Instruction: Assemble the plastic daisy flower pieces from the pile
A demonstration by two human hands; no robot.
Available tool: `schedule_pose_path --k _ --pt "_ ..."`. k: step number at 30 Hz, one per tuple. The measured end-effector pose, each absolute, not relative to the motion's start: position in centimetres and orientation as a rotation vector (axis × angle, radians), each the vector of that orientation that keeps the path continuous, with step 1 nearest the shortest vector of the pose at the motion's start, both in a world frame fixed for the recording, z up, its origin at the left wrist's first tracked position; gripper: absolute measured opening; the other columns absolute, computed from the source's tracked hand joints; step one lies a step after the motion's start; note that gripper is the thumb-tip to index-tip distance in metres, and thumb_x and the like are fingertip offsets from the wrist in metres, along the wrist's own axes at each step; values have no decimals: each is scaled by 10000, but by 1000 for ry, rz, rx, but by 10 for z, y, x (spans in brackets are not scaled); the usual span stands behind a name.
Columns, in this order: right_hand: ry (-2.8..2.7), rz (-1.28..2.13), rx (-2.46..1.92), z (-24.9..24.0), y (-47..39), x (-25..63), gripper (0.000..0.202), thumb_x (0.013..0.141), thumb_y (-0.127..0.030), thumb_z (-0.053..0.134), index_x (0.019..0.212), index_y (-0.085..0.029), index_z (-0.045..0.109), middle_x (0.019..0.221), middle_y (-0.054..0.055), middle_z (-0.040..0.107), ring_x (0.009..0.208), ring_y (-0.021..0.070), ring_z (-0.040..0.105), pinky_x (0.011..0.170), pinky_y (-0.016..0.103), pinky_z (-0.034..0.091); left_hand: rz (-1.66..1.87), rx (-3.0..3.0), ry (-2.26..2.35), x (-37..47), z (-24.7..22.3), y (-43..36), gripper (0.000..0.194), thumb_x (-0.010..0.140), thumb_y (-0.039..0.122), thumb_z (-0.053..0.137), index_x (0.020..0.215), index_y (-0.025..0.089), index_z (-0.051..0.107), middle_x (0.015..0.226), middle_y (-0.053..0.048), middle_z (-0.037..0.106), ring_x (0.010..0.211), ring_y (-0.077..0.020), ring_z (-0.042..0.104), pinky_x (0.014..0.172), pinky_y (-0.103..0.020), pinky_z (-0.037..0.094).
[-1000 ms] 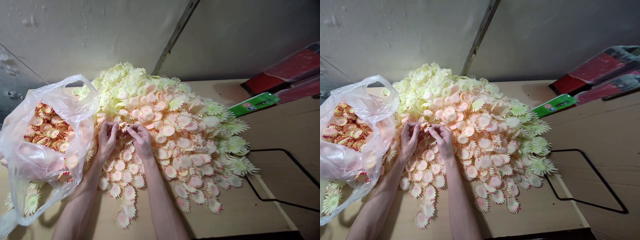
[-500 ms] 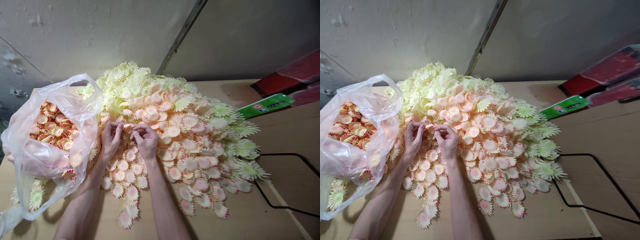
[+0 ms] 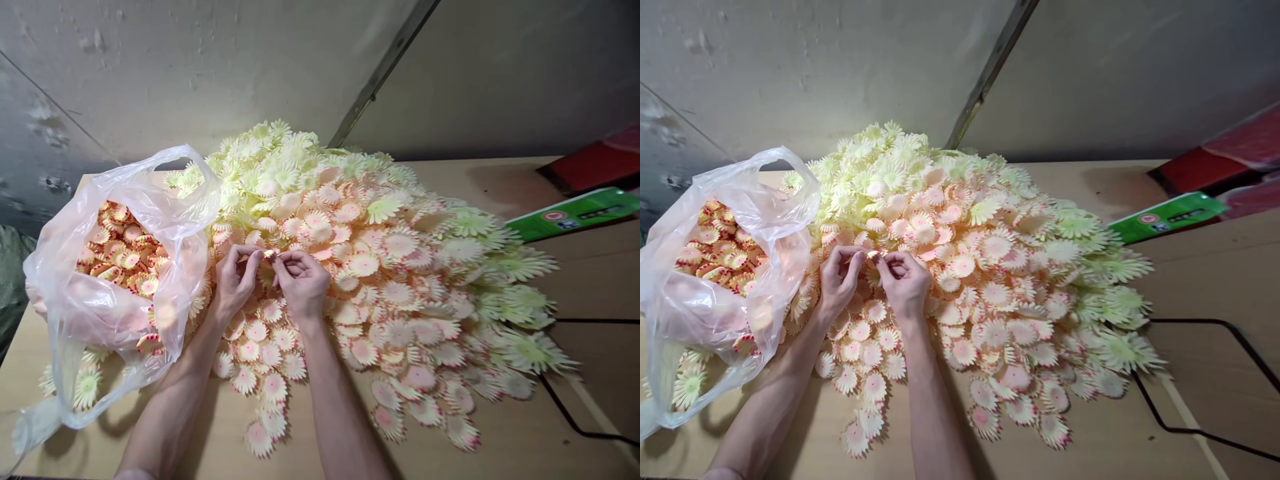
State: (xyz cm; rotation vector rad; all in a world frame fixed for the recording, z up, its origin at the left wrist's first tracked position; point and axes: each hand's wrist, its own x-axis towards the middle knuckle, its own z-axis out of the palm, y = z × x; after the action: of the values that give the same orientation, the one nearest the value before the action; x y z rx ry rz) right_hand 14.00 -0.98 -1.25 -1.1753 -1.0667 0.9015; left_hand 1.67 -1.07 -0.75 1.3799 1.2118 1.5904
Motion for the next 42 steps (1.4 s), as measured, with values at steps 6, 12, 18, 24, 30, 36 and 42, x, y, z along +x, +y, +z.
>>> schedule_pose_path --k 6,12,18,24,30,36,42 --pt "-1248 931 -1157 -11 -12 142 264 848 -416 753 716 -218 638 572 -25 612 449 114 565 423 234 456 1599 1374 1246 16 -8 -9 226 938 429 660 893 207 663 842 -35 733 716 -135 673 677 -246 522" --pt "-1283 1113 -1080 -7 -15 143 276 859 -440 759 749 -223 627 663 -13 661 504 131 644 480 240 517 1581 1208 1314 15 -7 -5 285 916 470 682 852 201 614 770 -6 669 645 -111 603 607 -230 461" --pt "-1240 1225 -1034 4 -18 142 337 795 -508 800 702 -221 651 704 9 681 519 150 662 495 272 564 1561 1158 1345 15 -4 -6 362 902 520 685 791 199 563 667 42 534 565 -83 481 542 -219 399" --pt "-1248 1301 -870 8 -23 150 367 859 -466 739 634 -215 597 985 100 787 809 240 739 721 371 592 1572 754 1156 14 -8 2 464 833 637 708 890 222 509 804 40 573 615 -92 601 577 -238 543" --pt "-1222 859 -916 -4 -9 156 444 794 -486 799 606 -213 503 847 54 639 906 211 637 755 322 514 1589 924 1147 13 -6 0 448 819 621 729 851 211 553 837 17 588 688 -108 615 623 -253 603" --pt "-1176 946 -992 -1 -10 146 357 702 -474 891 714 -215 646 668 -13 613 544 111 534 485 245 428 1614 1181 1208 14 -6 -3 337 874 513 720 854 185 647 883 -33 715 729 -118 659 658 -224 558" --pt "-1104 1076 -1076 -1 -12 143 323 628 -442 936 763 -198 773 711 34 753 558 155 673 485 249 523 1635 1333 1122 15 0 -4 256 906 418 711 825 176 695 911 -68 770 844 -161 732 743 -257 564"
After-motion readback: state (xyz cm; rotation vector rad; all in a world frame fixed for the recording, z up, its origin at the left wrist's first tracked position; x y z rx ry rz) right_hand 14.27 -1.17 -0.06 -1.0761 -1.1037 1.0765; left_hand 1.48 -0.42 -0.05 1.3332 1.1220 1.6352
